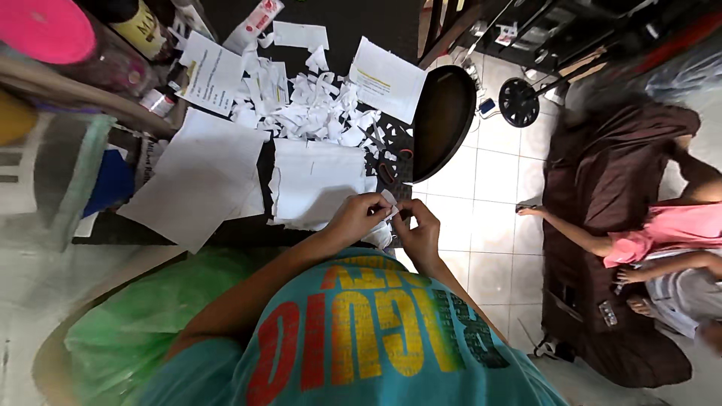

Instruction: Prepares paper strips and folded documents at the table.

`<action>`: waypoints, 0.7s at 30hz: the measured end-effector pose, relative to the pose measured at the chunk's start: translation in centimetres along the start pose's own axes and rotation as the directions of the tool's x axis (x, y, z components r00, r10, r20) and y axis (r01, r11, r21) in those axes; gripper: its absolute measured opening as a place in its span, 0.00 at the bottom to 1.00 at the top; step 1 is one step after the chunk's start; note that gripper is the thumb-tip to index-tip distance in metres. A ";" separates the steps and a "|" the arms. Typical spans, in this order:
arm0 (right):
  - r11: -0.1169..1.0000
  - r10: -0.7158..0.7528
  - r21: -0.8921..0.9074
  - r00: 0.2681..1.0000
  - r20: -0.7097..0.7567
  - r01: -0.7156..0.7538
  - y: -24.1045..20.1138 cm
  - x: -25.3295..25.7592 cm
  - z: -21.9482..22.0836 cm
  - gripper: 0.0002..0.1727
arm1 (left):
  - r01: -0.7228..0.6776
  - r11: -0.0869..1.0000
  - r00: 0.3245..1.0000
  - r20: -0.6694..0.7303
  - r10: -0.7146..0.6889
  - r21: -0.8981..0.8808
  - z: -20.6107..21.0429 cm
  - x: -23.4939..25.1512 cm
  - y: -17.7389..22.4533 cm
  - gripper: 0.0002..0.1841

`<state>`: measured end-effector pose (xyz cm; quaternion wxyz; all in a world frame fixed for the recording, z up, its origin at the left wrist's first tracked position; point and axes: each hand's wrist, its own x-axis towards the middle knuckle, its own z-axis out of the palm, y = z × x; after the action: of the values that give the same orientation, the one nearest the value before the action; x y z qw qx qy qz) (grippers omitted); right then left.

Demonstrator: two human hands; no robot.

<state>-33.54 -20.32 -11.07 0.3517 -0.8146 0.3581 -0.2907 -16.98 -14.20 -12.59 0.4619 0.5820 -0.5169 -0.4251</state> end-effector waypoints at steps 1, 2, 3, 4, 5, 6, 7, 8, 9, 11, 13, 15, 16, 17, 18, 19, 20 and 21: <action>0.999 -0.031 -0.043 0.999 -0.007 0.031 0.0 -0.1 0.0 0.07 | 0.023 1.000 1.000 0.003 -0.023 -0.018 0.0 0.0 0.5 0.05; 0.995 -0.058 -0.077 0.998 -0.006 0.058 0.0 0.0 0.0 0.07 | 0.029 0.999 1.000 0.003 -0.029 -0.020 -0.1 0.0 0.7 0.05; 0.991 -0.081 -0.104 0.997 -0.001 0.080 0.0 0.0 0.1 0.07 | 0.024 1.000 1.000 0.003 -0.024 -0.013 -0.1 0.0 0.8 0.05; 0.987 -0.099 -0.126 0.995 0.004 0.099 0.0 0.1 0.1 0.07 | 0.011 1.000 1.000 0.005 -0.011 -0.004 -0.2 0.1 0.8 0.06; 0.984 -0.106 -0.145 0.994 0.014 0.106 0.0 0.1 0.1 0.07 | -0.004 1.000 1.000 0.013 0.004 0.013 -0.3 0.1 0.8 0.06; 0.981 -0.104 -0.160 0.994 0.021 0.106 -0.1 0.1 0.1 0.07 | -0.019 0.999 1.000 0.024 0.018 0.031 -0.4 0.2 0.8 0.05; 0.981 -0.095 -0.167 0.995 0.025 0.098 -0.1 0.1 0.2 0.07 | -0.042 0.998 0.999 0.032 0.040 0.050 -0.5 0.2 0.6 0.05; 0.983 -0.080 -0.162 0.996 0.026 0.083 -0.2 0.1 0.2 0.07 | -0.078 0.995 0.997 0.029 0.076 0.068 -0.4 0.2 0.0 0.05; 0.989 -0.055 -0.138 0.998 0.026 0.059 -0.2 0.1 0.2 0.07 | -0.120 0.989 0.993 0.015 0.119 0.089 -0.2 0.3 -0.7 0.04; 0.997 0.004 -0.074 1.000 0.022 -0.002 -0.4 0.2 0.1 0.08 | -0.147 0.986 0.989 -0.010 0.148 0.081 0.0 0.2 -1.4 0.03; 0.999 0.034 -0.023 0.999 0.014 -0.034 -0.5 0.3 0.0 0.08 | -0.135 0.990 0.990 -0.038 0.137 0.046 0.2 0.2 -1.1 0.04; 0.999 0.036 0.015 0.999 0.002 -0.036 -0.5 0.4 0.1 0.08 | -0.128 0.992 0.990 -0.066 0.128 0.012 0.3 0.1 -0.9 0.03; 0.999 0.040 0.036 0.999 -0.001 -0.040 -0.5 0.4 0.1 0.07 | -0.129 0.992 0.989 -0.074 0.128 -0.003 0.4 0.1 -0.9 0.03; 0.997 0.048 0.059 0.999 -0.001 -0.048 -0.5 0.4 0.1 0.06 | -0.123 0.992 0.990 -0.078 0.121 -0.015 0.4 0.1 -0.8 0.03; 0.995 0.057 0.084 0.998 0.001 -0.057 -0.5 0.4 0.1 0.06 | -0.108 0.994 0.991 -0.078 0.106 -0.022 0.4 0.1 -0.5 0.03; 0.992 0.066 0.110 0.998 0.002 -0.066 -0.5 0.3 0.1 0.06 | -0.085 0.996 0.994 -0.077 0.083 -0.030 0.3 0.1 0.1 0.03; 0.987 0.081 0.136 0.997 0.001 -0.081 -0.6 0.2 0.2 0.06 | -0.064 0.997 0.995 -0.074 0.061 -0.036 0.3 0.1 0.6 0.04; 0.981 0.105 0.162 0.995 0.002 -0.104 -0.6 0.2 0.2 0.06 | -0.046 0.998 0.997 -0.068 0.043 -0.044 0.2 0.1 0.8 0.04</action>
<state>-33.05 -20.12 -10.66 0.4301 -0.7627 0.3766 -0.3025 -17.33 -14.36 -11.84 0.5015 0.5737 -0.5041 -0.4065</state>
